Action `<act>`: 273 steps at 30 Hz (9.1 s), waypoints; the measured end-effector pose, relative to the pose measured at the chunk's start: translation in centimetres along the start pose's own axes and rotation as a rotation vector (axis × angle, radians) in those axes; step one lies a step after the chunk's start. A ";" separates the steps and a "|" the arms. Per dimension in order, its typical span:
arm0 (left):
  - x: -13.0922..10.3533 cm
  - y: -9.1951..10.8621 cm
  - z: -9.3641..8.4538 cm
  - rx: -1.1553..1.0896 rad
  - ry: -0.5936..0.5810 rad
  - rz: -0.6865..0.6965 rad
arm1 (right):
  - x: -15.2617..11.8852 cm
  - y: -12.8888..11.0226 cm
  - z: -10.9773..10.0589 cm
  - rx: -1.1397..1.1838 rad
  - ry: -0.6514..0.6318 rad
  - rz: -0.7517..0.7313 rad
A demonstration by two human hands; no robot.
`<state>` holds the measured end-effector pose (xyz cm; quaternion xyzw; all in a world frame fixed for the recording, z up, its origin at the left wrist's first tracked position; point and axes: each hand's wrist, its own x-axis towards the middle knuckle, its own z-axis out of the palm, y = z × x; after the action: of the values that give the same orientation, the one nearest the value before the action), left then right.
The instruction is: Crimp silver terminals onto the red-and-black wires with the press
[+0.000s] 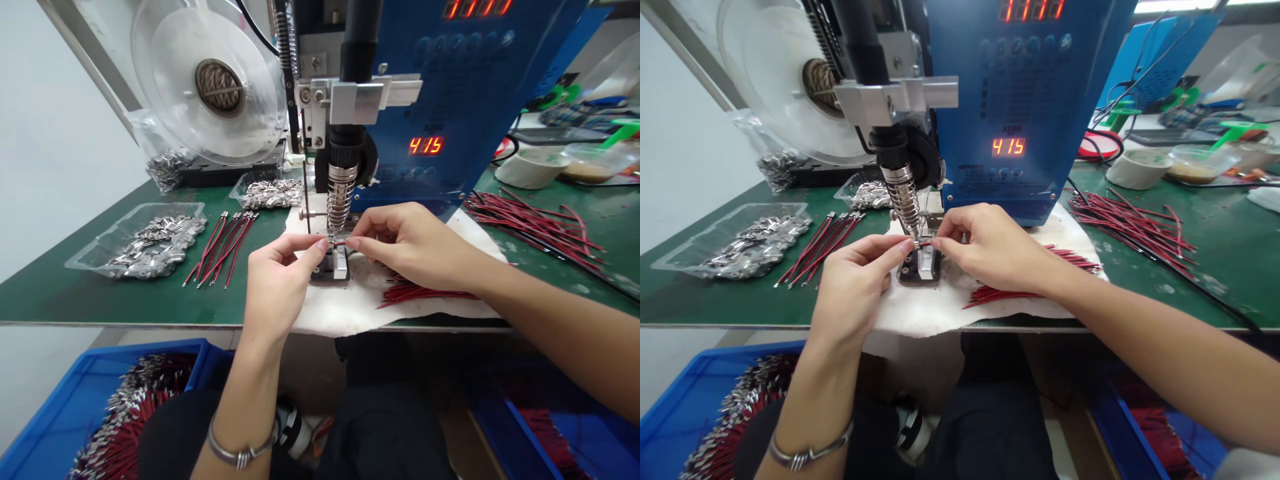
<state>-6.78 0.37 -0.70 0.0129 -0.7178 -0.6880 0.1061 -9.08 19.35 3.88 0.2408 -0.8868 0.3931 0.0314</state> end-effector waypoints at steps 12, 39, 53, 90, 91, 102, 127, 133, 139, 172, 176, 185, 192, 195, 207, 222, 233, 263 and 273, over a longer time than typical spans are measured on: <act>0.0 -0.1 0.1 -0.004 0.008 -0.004 | 0.0 -0.1 0.2 0.026 0.010 0.047; 0.1 -0.5 0.0 -0.002 0.015 -0.007 | -0.1 -0.1 0.2 0.009 0.013 0.043; 0.1 -0.3 0.0 0.011 0.026 -0.014 | -0.1 0.0 0.2 -0.005 0.016 0.048; 0.0 0.3 -0.2 -0.070 -0.058 -0.051 | 0.2 1.0 -0.7 -0.052 -0.038 -0.212; 0.1 0.4 -0.2 -0.086 -0.071 -0.055 | 0.3 1.0 -0.8 -0.069 -0.036 -0.224; 0.3 1.1 -0.7 -0.120 -0.176 -0.122 | 0.3 1.0 -0.9 -0.114 -0.060 -0.260; 0.0 0.4 -0.8 -0.036 -0.112 -0.067 | 0.3 0.9 -0.8 -0.096 -0.061 -0.269; 0.1 0.5 -0.7 -0.026 -0.108 -0.070 | 0.2 1.0 -0.6 -0.096 -0.052 -0.257; 0.1 0.3 -0.8 -0.023 -0.114 -0.061 | 0.2 0.9 -0.7 -0.118 -0.056 -0.306; -0.1 0.5 -0.6 -0.101 -0.089 -0.045 | 0.3 0.8 -0.8 -0.182 -0.022 -0.374; 0.0 0.7 -0.5 -0.183 -0.074 -0.081 | 0.4 0.8 -0.8 -0.193 -0.021 -0.366; -0.1 1.4 -0.3 -0.276 -0.063 -0.143 | 0.2 0.6 -0.7 -0.187 -0.014 -0.355; -0.1 1.2 -0.3 -0.239 -0.074 -0.117 | 0.2 0.8 -0.7 -0.185 -0.011 -0.365; -0.1 1.1 -0.4 -0.225 -0.071 -0.115 | 0.2 0.9 -0.7 -0.186 -0.012 -0.370; -0.2 0.9 -0.5 -0.199 -0.076 -0.108 | 0.2 0.9 -0.8 -0.184 -0.017 -0.396; -0.1 0.8 -0.6 -0.184 -0.079 -0.094 | 0.2 0.9 -0.7 -0.201 -0.016 -0.372; -0.1 0.9 -0.7 -0.176 -0.086 -0.102 | 0.0 0.9 -0.5 -0.259 0.044 -0.498; -0.8 2.1 -0.2 -0.391 0.097 -0.053 | -0.9 -0.2 -1.0 -0.208 0.116 -0.480; -6.8 3.0 2.8 -0.055 -0.182 -0.024 | -2.5 -1.4 -1.0 0.129 0.232 -0.471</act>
<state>-0.23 4.44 1.27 -0.0440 -0.7051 -0.7070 0.0325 -6.41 20.24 4.97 0.3953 -0.7699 0.4557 0.2082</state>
